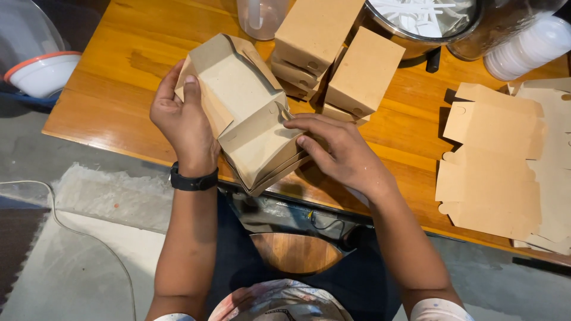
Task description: The person assembles small brown cardboard boxes by folding the flaps and tucking them into slots to form the container shape. They handle the boxes one at a time, stacking the finished ones on the table.
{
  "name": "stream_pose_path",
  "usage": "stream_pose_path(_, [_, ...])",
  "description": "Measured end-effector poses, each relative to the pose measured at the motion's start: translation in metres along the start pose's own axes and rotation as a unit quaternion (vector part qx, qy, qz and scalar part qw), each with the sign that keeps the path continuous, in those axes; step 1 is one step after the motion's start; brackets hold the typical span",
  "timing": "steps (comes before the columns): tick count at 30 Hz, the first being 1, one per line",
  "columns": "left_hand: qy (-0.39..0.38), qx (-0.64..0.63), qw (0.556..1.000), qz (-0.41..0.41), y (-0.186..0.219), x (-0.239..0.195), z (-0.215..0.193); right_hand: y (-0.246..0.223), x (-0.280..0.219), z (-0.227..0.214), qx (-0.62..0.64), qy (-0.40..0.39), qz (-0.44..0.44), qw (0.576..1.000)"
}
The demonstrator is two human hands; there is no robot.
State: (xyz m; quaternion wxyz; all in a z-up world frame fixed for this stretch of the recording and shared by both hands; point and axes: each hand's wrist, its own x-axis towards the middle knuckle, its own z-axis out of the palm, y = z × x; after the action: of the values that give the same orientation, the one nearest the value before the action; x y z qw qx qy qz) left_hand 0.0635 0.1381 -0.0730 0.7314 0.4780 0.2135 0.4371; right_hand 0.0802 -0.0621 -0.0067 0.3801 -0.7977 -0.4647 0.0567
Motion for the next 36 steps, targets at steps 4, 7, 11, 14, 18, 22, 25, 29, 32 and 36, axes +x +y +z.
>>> stream_pose_path(4, [-0.036,0.086,0.992,0.089,-0.004,-0.004,-0.009,0.020,-0.008,0.015,-0.079,0.029,0.015,0.996])
stream_pose_path(7, [-0.040,0.171,0.968,0.181,0.013,-0.026,0.003,0.024,-0.018,0.017,-0.126,0.026,0.043,0.991])
stream_pose_path(11, [-0.045,0.239,0.950,0.195,0.016,-0.035,0.004,0.032,-0.027,0.029,-0.135,0.092,0.002,0.987])
stream_pose_path(14, [-0.027,0.343,0.909,0.236,0.016,-0.034,0.001,0.029,-0.031,0.033,-0.018,0.128,0.036,0.991])
stream_pose_path(18, [-0.047,0.405,0.889,0.208,0.010,-0.031,-0.004,0.036,-0.040,0.039,0.092,0.130,0.161,0.974])
stream_pose_path(22, [-0.063,0.284,0.956,0.046,-0.002,-0.029,-0.015,0.034,-0.041,0.035,0.168,0.092,0.225,0.955])
stream_pose_path(25, [-0.050,0.269,0.962,-0.011,-0.001,-0.045,-0.023,0.034,-0.040,0.027,0.230,0.065,0.252,0.938])
stream_pose_path(29, [-0.027,0.303,0.951,0.057,-0.009,-0.053,-0.023,0.055,-0.026,0.028,0.218,0.091,0.221,0.946])
stream_pose_path(32, [-0.074,0.311,0.947,0.042,-0.007,-0.057,-0.022,0.074,-0.016,0.038,0.301,0.158,0.234,0.911])
stream_pose_path(36, [-0.084,0.311,0.946,0.049,0.003,-0.064,-0.017,0.080,-0.006,0.049,0.294,0.118,0.207,0.926])
